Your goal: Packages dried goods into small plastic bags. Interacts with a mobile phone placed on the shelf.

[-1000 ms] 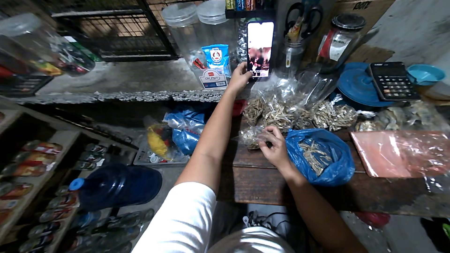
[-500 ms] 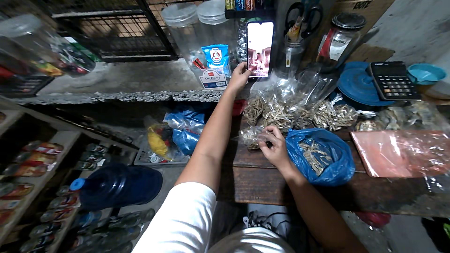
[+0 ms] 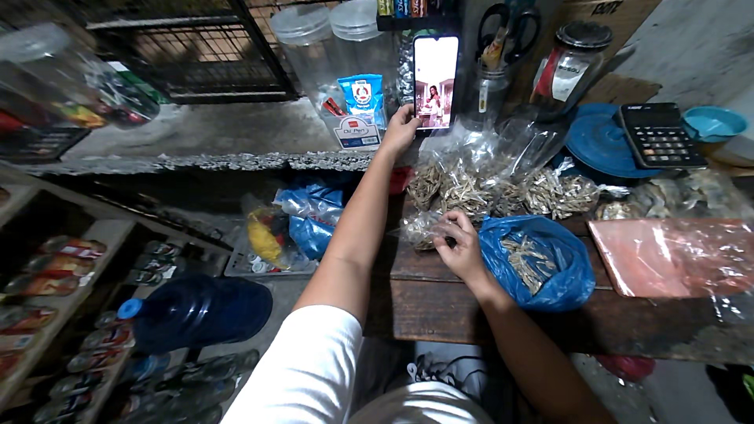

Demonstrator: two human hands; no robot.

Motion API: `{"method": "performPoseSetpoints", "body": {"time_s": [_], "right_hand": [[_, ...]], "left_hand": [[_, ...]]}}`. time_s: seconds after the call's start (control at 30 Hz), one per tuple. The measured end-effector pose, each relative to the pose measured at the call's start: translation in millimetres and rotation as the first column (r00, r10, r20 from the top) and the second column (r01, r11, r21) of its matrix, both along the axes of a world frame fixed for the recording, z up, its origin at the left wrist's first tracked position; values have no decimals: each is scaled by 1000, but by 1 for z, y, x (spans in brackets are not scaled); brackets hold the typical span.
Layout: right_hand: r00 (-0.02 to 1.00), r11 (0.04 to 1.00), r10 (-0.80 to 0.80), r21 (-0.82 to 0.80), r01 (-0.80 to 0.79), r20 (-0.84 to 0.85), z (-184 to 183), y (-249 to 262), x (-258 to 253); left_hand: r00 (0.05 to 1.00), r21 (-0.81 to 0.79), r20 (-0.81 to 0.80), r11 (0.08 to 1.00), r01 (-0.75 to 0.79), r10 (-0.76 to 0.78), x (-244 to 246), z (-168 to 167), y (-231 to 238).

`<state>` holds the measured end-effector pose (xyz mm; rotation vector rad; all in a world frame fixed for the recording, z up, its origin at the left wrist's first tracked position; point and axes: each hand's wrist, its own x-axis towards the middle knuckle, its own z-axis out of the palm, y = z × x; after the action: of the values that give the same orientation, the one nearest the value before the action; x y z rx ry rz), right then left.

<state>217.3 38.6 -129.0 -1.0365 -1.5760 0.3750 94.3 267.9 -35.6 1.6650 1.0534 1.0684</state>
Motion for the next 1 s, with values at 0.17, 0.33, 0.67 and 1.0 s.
{"method": "performPoseSetpoints", "body": {"time_s": [0.17, 0.33, 0.67, 1.0], "right_hand": [[1000, 1000, -2, -9, 2, 2, 1, 0, 0], [1000, 1000, -3, -15, 3, -2, 1, -1, 0], [1000, 1000, 0, -3, 0, 2, 1, 0, 0], [1000, 1000, 1, -7, -1, -2, 1, -1, -1]], "left_hand": [[1000, 2, 9, 1000, 2, -2, 0, -1, 1], [1000, 14, -1, 1000, 1, -1, 0, -1, 1], [1000, 31, 21, 1000, -1, 1, 0, -2, 2], [1000, 7, 25, 1000, -7, 7, 1, -1, 0]]}}
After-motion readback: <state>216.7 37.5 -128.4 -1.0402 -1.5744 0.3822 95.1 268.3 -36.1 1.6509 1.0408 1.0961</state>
